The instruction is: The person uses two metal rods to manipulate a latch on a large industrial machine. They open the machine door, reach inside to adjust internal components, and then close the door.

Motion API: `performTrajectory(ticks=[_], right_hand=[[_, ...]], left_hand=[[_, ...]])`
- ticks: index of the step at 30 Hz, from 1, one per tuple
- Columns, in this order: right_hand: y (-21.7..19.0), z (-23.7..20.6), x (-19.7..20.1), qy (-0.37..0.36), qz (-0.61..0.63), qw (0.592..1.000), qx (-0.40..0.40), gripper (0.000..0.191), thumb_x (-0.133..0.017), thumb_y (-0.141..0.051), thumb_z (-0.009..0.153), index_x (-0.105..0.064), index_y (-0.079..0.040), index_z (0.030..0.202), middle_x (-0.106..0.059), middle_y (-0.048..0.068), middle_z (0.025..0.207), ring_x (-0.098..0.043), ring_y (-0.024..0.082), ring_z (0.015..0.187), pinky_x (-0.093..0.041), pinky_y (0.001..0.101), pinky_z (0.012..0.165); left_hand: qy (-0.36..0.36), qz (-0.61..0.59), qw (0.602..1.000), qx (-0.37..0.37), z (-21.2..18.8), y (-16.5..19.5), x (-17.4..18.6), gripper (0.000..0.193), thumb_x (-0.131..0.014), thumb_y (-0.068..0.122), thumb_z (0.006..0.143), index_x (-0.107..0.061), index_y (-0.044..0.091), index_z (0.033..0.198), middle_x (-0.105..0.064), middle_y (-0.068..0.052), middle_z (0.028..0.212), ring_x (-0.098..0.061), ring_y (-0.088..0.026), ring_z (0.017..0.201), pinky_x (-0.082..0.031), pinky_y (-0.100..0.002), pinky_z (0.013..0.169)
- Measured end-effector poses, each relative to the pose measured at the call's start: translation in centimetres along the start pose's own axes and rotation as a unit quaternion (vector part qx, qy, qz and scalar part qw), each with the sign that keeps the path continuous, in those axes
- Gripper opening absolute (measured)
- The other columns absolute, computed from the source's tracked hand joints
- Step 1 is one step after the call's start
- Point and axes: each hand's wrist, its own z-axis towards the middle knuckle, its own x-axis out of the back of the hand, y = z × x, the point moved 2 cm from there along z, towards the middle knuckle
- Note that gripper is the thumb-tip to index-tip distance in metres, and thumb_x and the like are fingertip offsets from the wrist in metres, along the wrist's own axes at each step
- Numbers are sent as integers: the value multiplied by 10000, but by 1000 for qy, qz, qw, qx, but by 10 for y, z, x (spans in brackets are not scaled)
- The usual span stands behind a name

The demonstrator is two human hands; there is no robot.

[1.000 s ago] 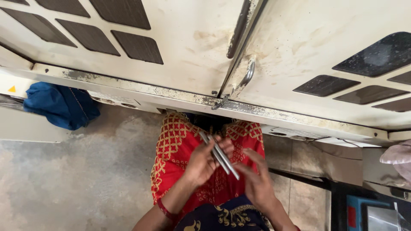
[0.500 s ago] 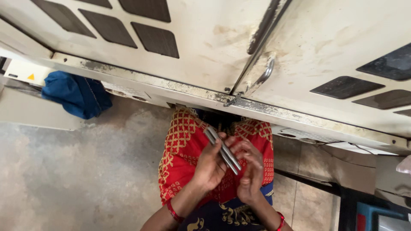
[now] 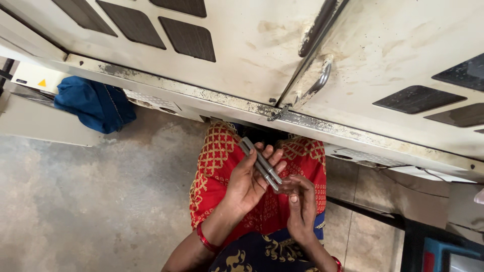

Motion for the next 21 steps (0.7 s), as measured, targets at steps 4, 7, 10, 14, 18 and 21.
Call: performTrajectory(ticks=[4,7,10,14,18,21], right_hand=[[-2,4,-2,-22,20,1000,-10,404,-474,-333,1098,-505,-8,1337,-657,146,1125,-702,232,1005,-625,395,886],[-1,6,-4,-35,22,999,-20,401,-465,-331,1094,-529,-4,1317,-675,142,1076,-727,227,956,-640,393,861],[5,4,-3,-69,25,997,-38,397,-436,-315,1084,-534,-13,1322,-682,132,1081,-733,215,954,-634,379,855],[24,1,-1,-115,-74,984,-113,277,-572,-166,1011,-594,-13,1241,-664,112,985,-625,178,786,-538,342,645],[35,1,1,-157,-225,953,-129,211,-698,-66,867,-625,12,1049,-670,82,755,-626,160,615,-510,326,551],[27,8,5,-162,-219,951,-144,181,-719,-70,873,-670,8,1028,-712,106,783,-688,181,662,-553,331,579]], left_hand=[[22,13,1000,-15,-2,4,2,240,-448,291,1085,-544,85,1162,-644,-97,1201,-611,-276,1278,-470,-470,1079],[12,-7,1000,-16,-3,7,-4,240,-433,278,1090,-536,74,1164,-649,-96,1200,-622,-271,1267,-475,-472,1079],[69,182,980,-31,-7,10,-12,251,-404,268,1051,-522,77,1164,-686,-170,1141,-673,-334,1146,-550,-495,1040],[-58,572,816,-50,-21,8,-37,324,-394,251,1059,-523,49,1278,-678,-79,1278,-689,-251,1171,-537,-411,1011],[-147,773,617,-32,-33,10,-56,342,-507,175,1059,-570,51,1372,-683,-128,1218,-692,-319,1043,-552,-462,950],[-225,765,603,-28,-38,25,-64,333,-552,141,1066,-573,52,1387,-691,-167,1209,-682,-305,1094,-541,-473,970]])
